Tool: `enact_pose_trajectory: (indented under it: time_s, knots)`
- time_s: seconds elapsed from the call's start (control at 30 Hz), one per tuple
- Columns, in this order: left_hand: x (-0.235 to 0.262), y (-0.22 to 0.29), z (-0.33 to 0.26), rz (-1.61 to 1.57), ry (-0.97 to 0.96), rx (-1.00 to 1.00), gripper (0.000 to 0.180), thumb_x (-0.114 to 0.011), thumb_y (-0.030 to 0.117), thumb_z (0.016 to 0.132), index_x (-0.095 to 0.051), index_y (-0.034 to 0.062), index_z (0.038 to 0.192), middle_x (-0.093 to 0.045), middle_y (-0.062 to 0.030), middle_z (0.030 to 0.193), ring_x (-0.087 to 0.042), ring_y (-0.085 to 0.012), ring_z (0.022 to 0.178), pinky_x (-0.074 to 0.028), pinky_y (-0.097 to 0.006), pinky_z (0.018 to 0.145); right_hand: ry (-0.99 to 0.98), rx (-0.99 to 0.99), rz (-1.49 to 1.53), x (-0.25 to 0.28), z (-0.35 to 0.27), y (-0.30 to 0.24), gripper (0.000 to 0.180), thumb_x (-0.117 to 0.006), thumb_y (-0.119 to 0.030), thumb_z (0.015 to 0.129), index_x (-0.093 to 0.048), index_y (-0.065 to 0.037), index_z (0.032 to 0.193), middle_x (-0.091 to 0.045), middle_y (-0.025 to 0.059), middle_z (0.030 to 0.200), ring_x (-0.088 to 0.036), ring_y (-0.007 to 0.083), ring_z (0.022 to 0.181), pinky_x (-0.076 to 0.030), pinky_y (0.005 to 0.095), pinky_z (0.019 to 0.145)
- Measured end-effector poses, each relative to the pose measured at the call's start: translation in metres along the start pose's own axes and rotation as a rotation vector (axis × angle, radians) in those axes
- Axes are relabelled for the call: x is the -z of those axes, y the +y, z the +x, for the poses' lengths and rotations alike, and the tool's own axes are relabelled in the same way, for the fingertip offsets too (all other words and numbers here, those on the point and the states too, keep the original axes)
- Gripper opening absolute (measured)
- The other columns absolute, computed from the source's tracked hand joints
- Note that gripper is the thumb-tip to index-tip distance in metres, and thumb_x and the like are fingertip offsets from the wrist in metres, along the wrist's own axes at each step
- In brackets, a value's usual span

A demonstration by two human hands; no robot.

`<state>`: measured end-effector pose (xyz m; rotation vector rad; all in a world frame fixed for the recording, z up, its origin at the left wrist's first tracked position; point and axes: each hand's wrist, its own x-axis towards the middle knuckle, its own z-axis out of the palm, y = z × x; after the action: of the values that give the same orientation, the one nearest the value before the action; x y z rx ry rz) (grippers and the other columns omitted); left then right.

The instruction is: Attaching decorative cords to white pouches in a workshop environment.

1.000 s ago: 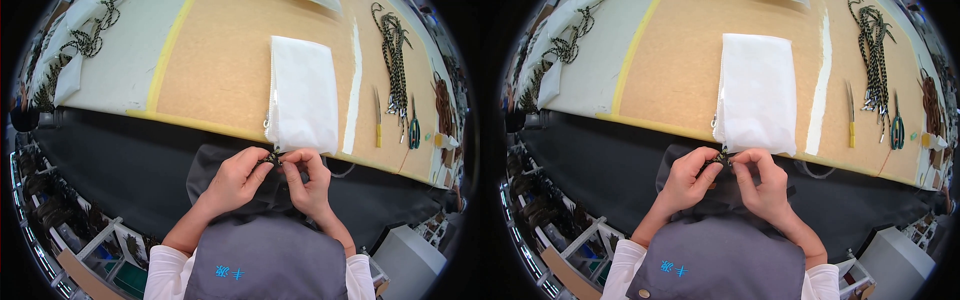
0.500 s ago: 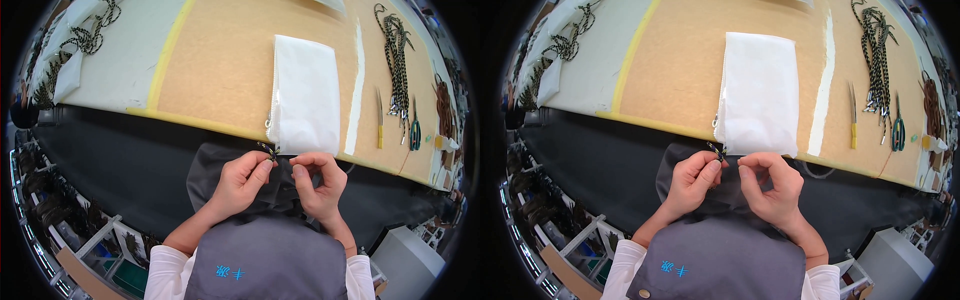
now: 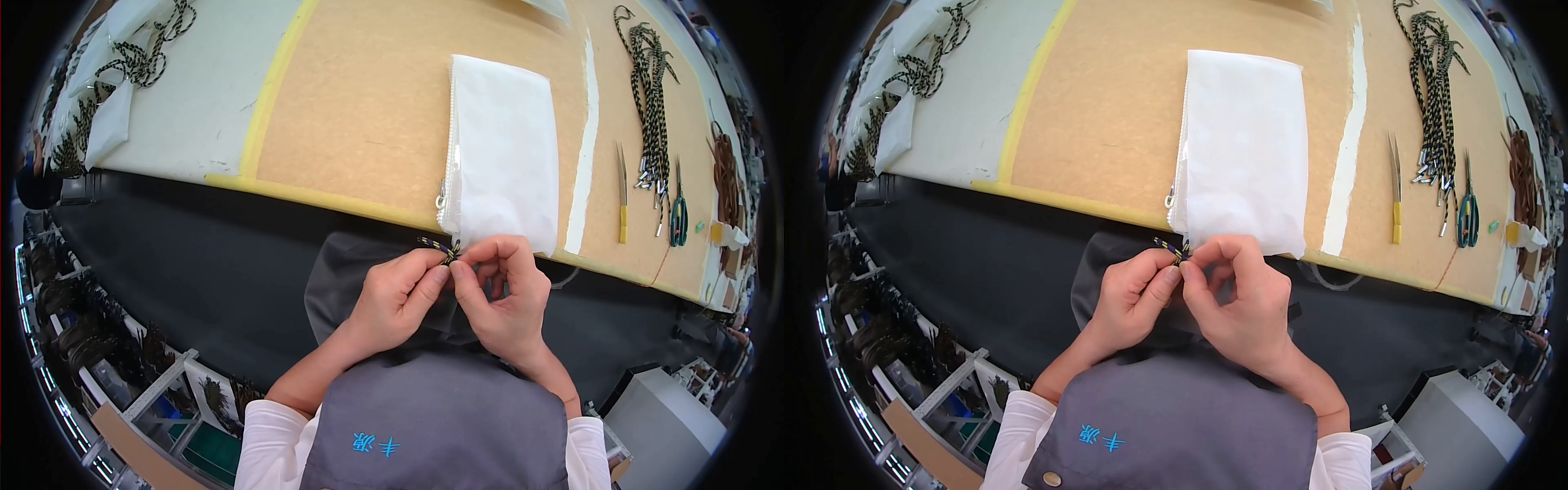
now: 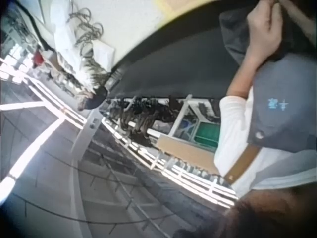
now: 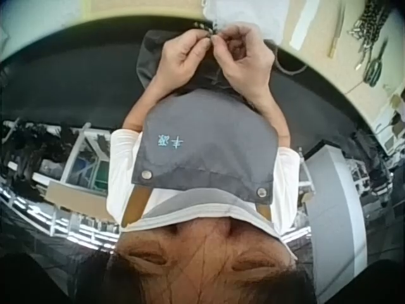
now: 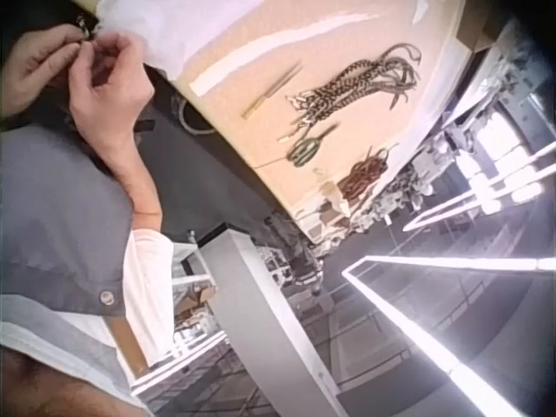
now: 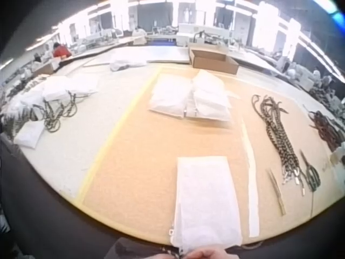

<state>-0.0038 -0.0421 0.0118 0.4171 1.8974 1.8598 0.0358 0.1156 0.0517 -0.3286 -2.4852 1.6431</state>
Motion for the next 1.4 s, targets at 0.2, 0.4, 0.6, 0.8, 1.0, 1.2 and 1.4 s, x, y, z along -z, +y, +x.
enact_pose_trajectory:
  time_s: [0.2,0.4,0.6,0.8,1.0,1.2,1.4]
  knots:
    - [0.007,0.002,0.002,0.055,-0.063,0.035,0.014,-0.062,0.010,0.099,-0.064,-0.0036,0.103,-0.066,-0.0128,0.081,-0.066,-0.0198,0.069,-0.051,-0.030,0.063,-0.009,0.008,-0.034,0.003,-0.003,0.001,0.019,-0.075,-0.001,0.086,-0.059,-0.004,0.095,-0.068,-0.0007,0.078,-0.059,0.0020,0.063,-0.039,0.0181,0.052]
    - [0.009,0.004,0.003,0.043,-0.091,0.048,0.016,-0.065,0.011,0.096,-0.063,-0.0037,0.104,-0.066,-0.0137,0.089,-0.066,-0.0253,0.077,-0.051,-0.033,0.068,-0.035,0.088,-0.142,0.006,0.001,-0.002,0.017,-0.077,0.003,0.080,-0.065,-0.004,0.090,-0.070,0.0058,0.078,-0.068,0.0139,0.065,-0.053,0.0243,0.057]
    - [0.010,0.001,0.007,0.199,-0.113,-0.113,0.017,-0.067,0.011,0.095,-0.062,-0.0035,0.103,-0.064,-0.0152,0.087,-0.064,-0.0274,0.075,-0.050,-0.035,0.065,-0.052,0.073,-0.123,0.010,0.000,0.003,0.014,-0.077,0.001,0.082,-0.066,-0.003,0.092,-0.071,0.0060,0.078,-0.069,0.0135,0.066,-0.053,0.0243,0.057]
    - [0.006,-0.001,0.000,0.175,-0.002,-0.095,0.015,-0.059,0.010,0.100,-0.065,-0.0035,0.100,-0.062,-0.0085,0.075,-0.055,-0.0143,0.057,-0.046,-0.027,0.057,-0.140,-0.142,-0.023,0.013,-0.013,0.004,0.016,-0.068,-0.003,0.092,-0.068,0.000,0.108,-0.074,0.0067,0.093,-0.070,0.0123,0.083,-0.054,0.0252,0.069]
    - [0.000,0.011,-0.004,-0.866,-0.187,0.529,0.028,-0.049,0.018,0.105,-0.067,-0.0033,0.103,-0.065,-0.0085,0.075,-0.048,-0.0100,0.053,-0.040,-0.023,0.053,-0.463,-0.707,1.526,-0.026,-0.012,0.065,0.044,-0.049,-0.031,0.105,-0.055,-0.001,0.136,-0.059,0.0131,0.138,-0.051,0.0253,0.133,-0.041,0.0399,0.110]
    - [0.001,0.019,-0.013,-0.689,-0.134,0.518,0.028,-0.049,0.016,0.104,-0.067,-0.0057,0.102,-0.065,-0.0125,0.076,-0.049,-0.0105,0.053,-0.042,-0.024,0.055,-0.535,-0.513,2.016,-0.060,-0.005,0.077,0.057,-0.057,-0.033,0.101,-0.042,-0.002,0.147,-0.056,0.0122,0.141,-0.041,0.0255,0.142,-0.038,0.0406,0.115]
    - [0.001,0.017,-0.015,-0.670,-0.156,0.517,0.027,-0.049,0.014,0.104,-0.067,-0.0054,0.100,-0.065,-0.0120,0.075,-0.048,-0.0093,0.053,-0.042,-0.023,0.055,-0.680,-0.619,2.065,-0.060,0.000,0.088,0.060,-0.068,-0.019,0.095,-0.042,0.001,0.146,-0.061,0.0104,0.131,-0.050,0.0240,0.133,-0.046,0.0340,0.109]
